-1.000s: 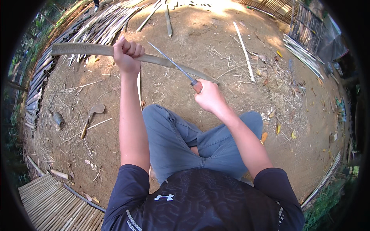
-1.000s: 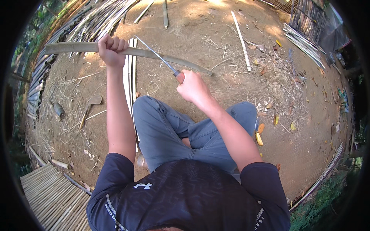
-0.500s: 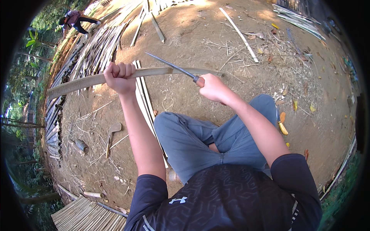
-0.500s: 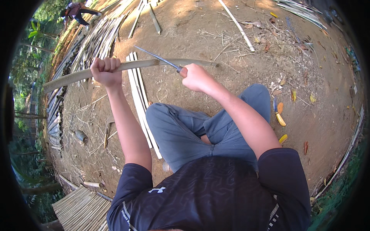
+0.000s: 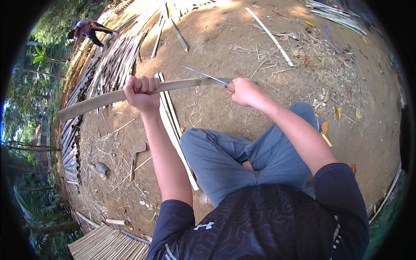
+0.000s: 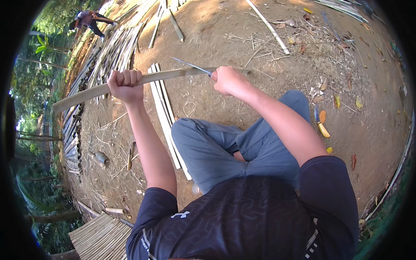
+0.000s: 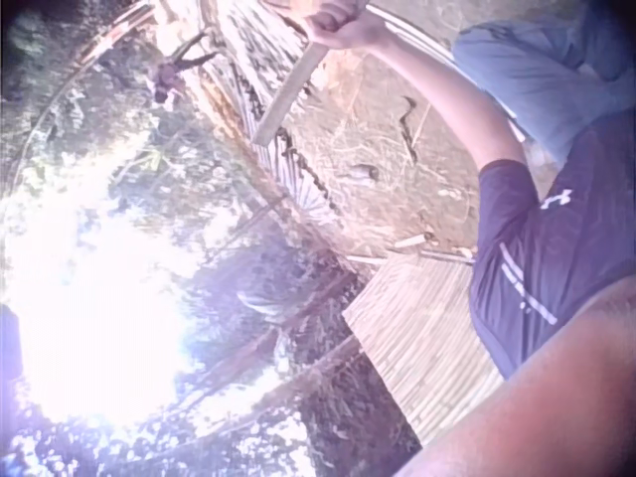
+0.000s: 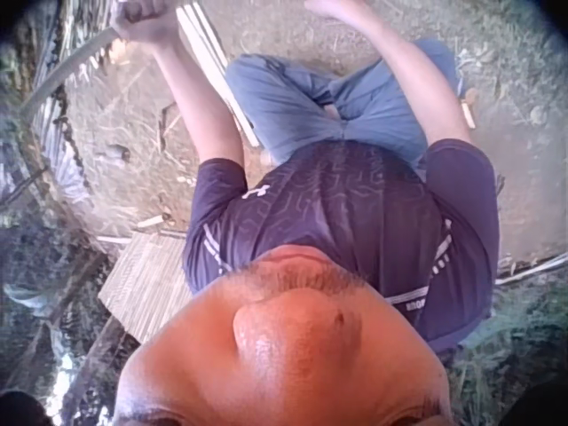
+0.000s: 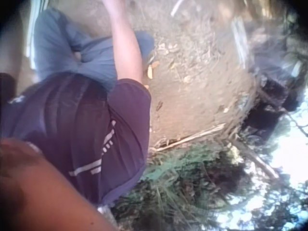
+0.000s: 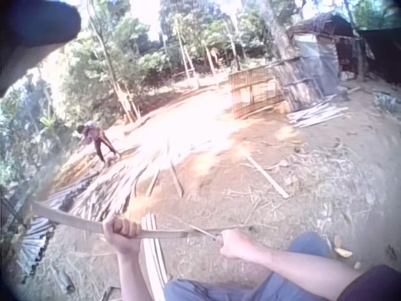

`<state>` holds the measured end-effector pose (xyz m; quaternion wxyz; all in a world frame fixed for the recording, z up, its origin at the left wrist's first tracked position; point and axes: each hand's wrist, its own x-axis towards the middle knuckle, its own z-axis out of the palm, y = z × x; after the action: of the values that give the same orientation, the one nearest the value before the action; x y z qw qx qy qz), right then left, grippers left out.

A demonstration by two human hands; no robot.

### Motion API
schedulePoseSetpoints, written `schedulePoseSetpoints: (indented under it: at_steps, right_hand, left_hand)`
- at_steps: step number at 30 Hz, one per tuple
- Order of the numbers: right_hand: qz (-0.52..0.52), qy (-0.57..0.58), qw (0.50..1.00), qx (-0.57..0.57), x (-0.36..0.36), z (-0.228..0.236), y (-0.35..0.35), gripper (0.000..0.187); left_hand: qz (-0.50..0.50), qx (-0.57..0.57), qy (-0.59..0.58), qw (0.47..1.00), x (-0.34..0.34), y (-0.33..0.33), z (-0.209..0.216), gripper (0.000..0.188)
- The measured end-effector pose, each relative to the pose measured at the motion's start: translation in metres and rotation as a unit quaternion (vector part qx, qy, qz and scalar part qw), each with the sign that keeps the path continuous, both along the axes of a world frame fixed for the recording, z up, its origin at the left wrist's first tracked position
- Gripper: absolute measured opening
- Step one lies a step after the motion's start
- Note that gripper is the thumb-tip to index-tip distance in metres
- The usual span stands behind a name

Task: The person holds a bamboo strip and shaves the edges using a large knife, turning the strip over to work on different sides.

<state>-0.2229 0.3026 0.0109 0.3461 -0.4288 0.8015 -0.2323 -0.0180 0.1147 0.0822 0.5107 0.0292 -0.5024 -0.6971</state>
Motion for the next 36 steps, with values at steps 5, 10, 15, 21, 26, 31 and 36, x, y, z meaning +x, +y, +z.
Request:
schedulePoseSetpoints:
  at_steps: [5, 10, 15, 21, 26, 31, 36]
  right_hand:
    - [-0.006, -0.037, 0.988, -0.153, 0.016, -0.014, 0.022, 0.004]
    - [0.004, -0.038, 0.992, -0.119, 0.014, 0.006, 0.018, 0.007]
    - [-0.013, -0.029, 0.995, -0.097, -0.003, -0.008, 0.013, 0.005]
    - [-0.038, -0.036, 0.983, -0.175, 0.015, -0.014, 0.032, 0.009]
    - [-0.023, -0.017, 0.990, -0.136, 0.018, 0.010, 0.026, 0.011]
    - [-0.064, -0.005, 0.990, -0.128, 0.004, -0.023, 0.026, 0.009]
    - [-0.086, -0.074, 0.986, -0.123, -0.022, -0.057, 0.042, 0.006]
  left_hand:
    - [-0.022, -0.024, -0.010, 0.999, -0.003, 0.008, 0.002, 0.046]
    - [-0.017, -0.025, -0.016, 0.999, -0.013, 0.005, 0.012, 0.045]
    - [-0.038, -0.021, -0.020, 0.999, -0.022, 0.006, 0.016, 0.045]
    - [-0.067, -0.048, -0.019, 0.996, -0.025, 0.007, 0.016, 0.044]
    - [-0.037, -0.016, -0.021, 0.999, -0.024, -0.003, 0.017, 0.045]
    - [-0.025, -0.016, -0.006, 1.000, -0.031, 0.002, 0.025, 0.049]
    - [0.055, -0.051, -0.025, 0.997, -0.053, 0.004, 0.033, 0.058]
